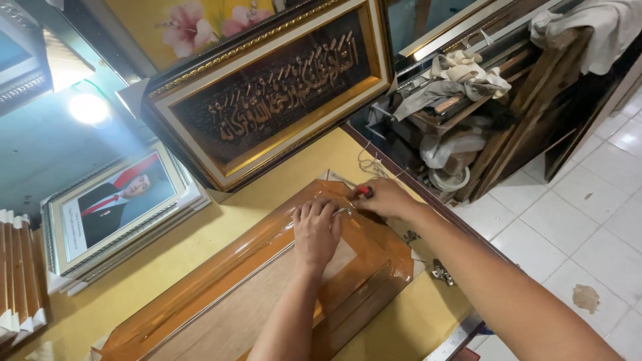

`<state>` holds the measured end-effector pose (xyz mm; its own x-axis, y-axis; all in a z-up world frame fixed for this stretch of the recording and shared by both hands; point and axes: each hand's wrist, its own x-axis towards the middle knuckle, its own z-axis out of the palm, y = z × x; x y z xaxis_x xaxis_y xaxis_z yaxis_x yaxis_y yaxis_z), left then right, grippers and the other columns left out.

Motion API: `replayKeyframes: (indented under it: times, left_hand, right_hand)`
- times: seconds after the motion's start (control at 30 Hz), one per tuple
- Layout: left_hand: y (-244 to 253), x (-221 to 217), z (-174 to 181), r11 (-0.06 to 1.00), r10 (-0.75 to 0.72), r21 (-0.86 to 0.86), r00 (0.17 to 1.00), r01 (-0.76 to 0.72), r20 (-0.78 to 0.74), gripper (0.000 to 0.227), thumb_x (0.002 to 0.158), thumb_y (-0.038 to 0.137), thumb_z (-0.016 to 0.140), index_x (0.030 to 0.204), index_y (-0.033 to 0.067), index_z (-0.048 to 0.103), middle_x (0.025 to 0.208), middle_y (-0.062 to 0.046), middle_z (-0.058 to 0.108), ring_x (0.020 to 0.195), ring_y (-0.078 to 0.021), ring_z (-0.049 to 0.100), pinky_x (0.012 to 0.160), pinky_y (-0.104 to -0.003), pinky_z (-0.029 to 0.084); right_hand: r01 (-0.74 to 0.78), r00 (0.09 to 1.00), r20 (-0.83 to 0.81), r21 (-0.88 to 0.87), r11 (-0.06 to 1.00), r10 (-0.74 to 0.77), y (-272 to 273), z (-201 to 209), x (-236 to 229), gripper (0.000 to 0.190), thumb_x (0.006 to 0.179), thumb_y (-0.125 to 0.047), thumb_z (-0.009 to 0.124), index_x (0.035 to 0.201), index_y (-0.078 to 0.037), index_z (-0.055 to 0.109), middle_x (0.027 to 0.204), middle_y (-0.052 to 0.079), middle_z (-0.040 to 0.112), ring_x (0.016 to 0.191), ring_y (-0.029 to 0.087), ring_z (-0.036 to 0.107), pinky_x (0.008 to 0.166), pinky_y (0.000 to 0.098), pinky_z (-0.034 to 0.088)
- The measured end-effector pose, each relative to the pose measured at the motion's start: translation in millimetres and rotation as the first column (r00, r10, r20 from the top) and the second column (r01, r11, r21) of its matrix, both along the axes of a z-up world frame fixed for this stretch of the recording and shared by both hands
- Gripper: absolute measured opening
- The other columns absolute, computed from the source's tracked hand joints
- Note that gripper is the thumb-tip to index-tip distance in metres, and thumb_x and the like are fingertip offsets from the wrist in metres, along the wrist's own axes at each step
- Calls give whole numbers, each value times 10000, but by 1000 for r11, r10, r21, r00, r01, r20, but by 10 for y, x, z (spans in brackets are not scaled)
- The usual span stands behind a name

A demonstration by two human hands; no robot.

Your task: The person is finishing the framing of a piece of calligraphy art by securing the backboard with a screwdriver and then attaching a metal hanging wire to the back of the frame.

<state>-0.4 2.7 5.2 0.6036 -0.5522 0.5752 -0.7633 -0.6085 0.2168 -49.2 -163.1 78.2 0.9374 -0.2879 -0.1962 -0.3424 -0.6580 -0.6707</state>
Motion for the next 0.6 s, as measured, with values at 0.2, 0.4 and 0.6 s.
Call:
replayKeyframes:
  times: [0.2, 0.4, 0.6]
  left_hand:
    - [8, -7, 4, 999, -27, -17, 999, 26, -38, 133, 748, 298, 616, 849, 217, 588, 879, 23, 552, 954, -187, 518, 895, -416, 372]
    - [235, -333, 233, 902, -117, -427, 988, 64, -99, 150, 729, 135, 651, 872, 131, 609, 948, -51, 576, 994, -260, 528, 890, -391, 410]
    - [700, -987, 825, 678, -131, -665, 839, -313, -529, 108, 749, 104, 611, 848, 77, 646, 781, -24, 675, 729, -129, 628, 689, -259, 509]
  right_hand:
    - [-110, 986, -132, -77, 991, 100, -19, -307, 100, 305, 654, -393, 668, 826, -142, 684, 770, 110, 669, 886, 327, 622, 756, 401, 496]
    - [133, 990, -73, 243, 961, -118, 174, 149, -181, 296, 596, -354, 751, 821, -164, 714, 783, 76, 672, 744, 217, 627, 662, 329, 478]
    - [141, 990, -115, 646, 750, -87, 917, 592, -545, 105, 757, -143, 658, 830, -76, 694, 718, 78, 692, 391, 125, 427, 393, 229, 334]
